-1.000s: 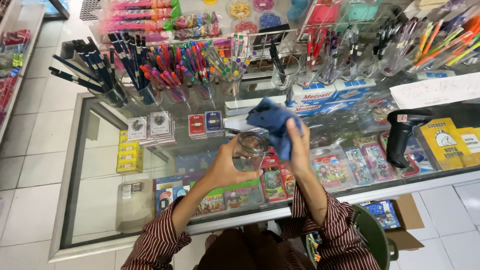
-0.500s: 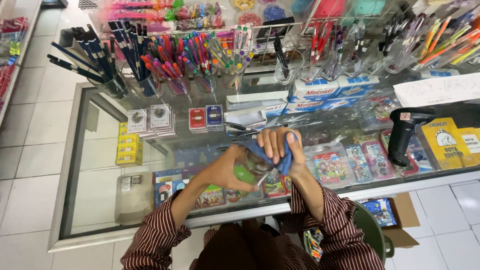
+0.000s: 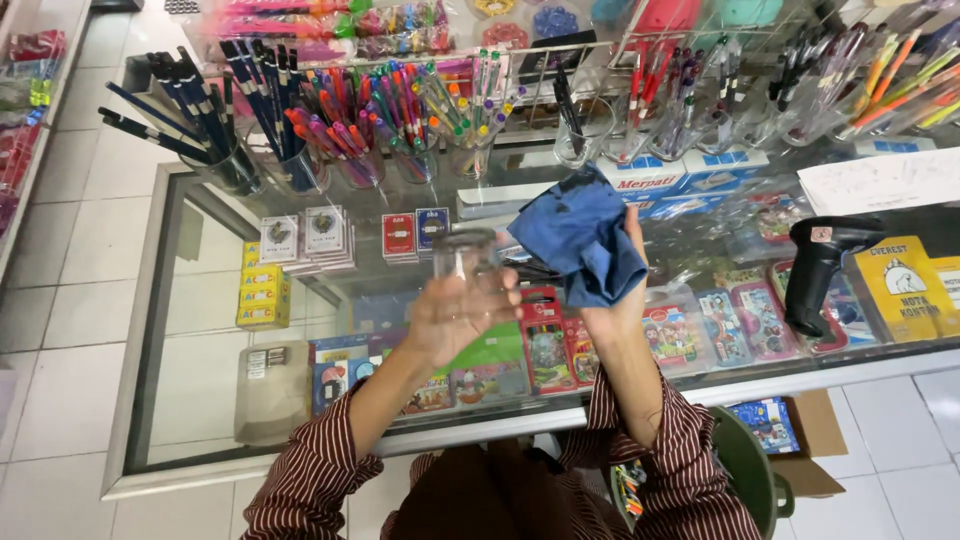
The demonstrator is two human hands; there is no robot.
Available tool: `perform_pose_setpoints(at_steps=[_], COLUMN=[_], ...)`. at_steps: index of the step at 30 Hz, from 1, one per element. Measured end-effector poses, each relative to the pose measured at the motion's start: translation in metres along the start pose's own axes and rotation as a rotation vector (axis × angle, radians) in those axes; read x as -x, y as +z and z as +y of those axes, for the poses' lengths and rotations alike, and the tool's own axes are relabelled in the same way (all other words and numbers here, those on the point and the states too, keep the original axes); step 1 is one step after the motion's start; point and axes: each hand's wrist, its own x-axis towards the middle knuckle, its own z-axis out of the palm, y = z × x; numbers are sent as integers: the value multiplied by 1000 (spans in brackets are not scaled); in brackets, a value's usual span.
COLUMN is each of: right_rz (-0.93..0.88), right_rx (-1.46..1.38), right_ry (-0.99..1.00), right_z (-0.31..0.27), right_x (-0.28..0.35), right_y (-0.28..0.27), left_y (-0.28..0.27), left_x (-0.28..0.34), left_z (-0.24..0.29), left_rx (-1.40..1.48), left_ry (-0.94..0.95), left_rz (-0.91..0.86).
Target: The person cleans various pens and a glass container using a blue cloth at a store counter.
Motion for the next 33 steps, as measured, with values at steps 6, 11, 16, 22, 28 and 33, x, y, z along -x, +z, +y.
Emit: perform_pose_setpoints(at_steps=[6,11,16,22,28,33], right_rz=[221,331,426,-273,-705,-690], right_rx=[212,431,547,1819,2216,2223], right_ry=[99,162,238,-645,-1038,-1023], right_z=[17,29,46,62,67,79], right_x=[1,3,6,25,12,4], right_y=[30,32,20,64,59,40], left_y=[-14,-19,-26,-57,-8,-21], left_x=[-8,-18,-19,-15,-16,-18], left_z=[10,13,9,-20,-28,-40], left_rx=[533,477,302,252,-140,-563], left_ry=[113,261,276,206,229,541], left_rz=[335,501,650,527,610,508])
